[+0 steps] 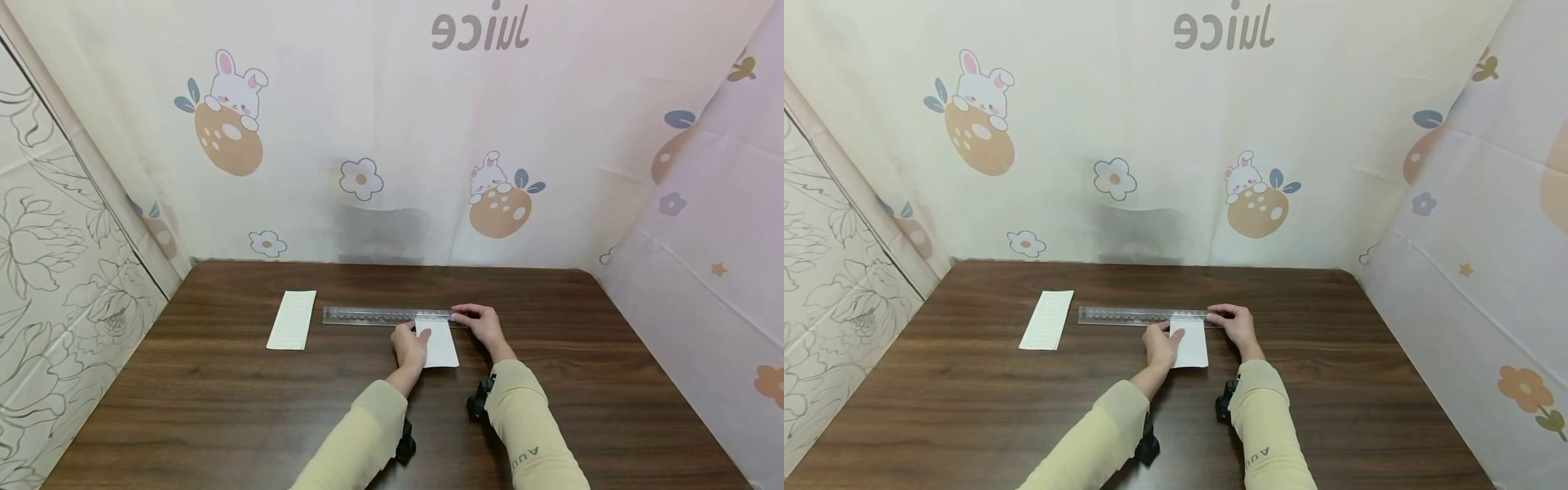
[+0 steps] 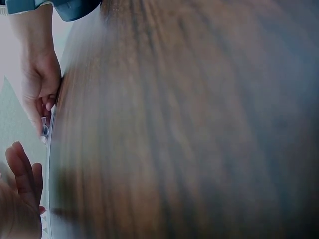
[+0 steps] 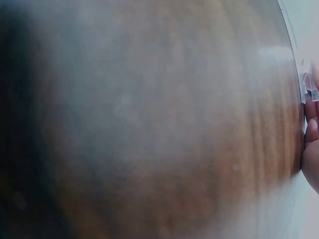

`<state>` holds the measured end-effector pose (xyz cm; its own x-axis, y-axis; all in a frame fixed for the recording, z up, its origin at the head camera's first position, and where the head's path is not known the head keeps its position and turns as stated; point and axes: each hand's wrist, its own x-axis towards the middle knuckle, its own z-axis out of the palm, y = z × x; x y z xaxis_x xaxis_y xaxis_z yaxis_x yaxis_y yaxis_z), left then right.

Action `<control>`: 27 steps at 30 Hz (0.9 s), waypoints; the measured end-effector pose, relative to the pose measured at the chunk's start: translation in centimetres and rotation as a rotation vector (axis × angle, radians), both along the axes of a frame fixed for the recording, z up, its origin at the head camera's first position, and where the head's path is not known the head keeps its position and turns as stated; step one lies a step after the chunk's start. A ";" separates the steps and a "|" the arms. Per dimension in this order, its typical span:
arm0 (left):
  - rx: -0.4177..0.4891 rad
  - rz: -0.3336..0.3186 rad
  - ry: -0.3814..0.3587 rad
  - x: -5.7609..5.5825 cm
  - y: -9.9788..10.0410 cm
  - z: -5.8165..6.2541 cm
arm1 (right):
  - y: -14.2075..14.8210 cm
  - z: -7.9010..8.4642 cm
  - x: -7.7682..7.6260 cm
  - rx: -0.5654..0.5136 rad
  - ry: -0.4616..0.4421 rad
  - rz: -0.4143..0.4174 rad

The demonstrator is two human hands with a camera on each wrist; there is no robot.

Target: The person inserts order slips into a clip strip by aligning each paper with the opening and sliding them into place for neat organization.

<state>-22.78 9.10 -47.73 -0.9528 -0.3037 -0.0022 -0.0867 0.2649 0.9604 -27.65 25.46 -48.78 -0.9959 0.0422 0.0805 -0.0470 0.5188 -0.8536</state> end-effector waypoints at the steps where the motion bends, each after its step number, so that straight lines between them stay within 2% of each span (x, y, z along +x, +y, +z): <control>1: -0.004 -0.001 0.002 0.0 0.0 0.0 | 0.0 0.0 0.0 -0.001 0.000 0.000; 18: -0.020 0.006 -0.009 0.1 0.9 -0.2 | -0.1 -0.2 0.0 -0.001 -0.009 -0.010; 27: -0.022 -0.006 0.035 0.3 1.5 0.2 | 0.0 -0.1 -0.1 -0.004 -0.018 -0.011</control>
<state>-22.49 10.63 -47.55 -0.9539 -0.2978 0.0378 -0.0516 0.2867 0.9566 -27.72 25.48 -48.92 -0.9966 0.0537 0.0620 -0.0255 0.5161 -0.8561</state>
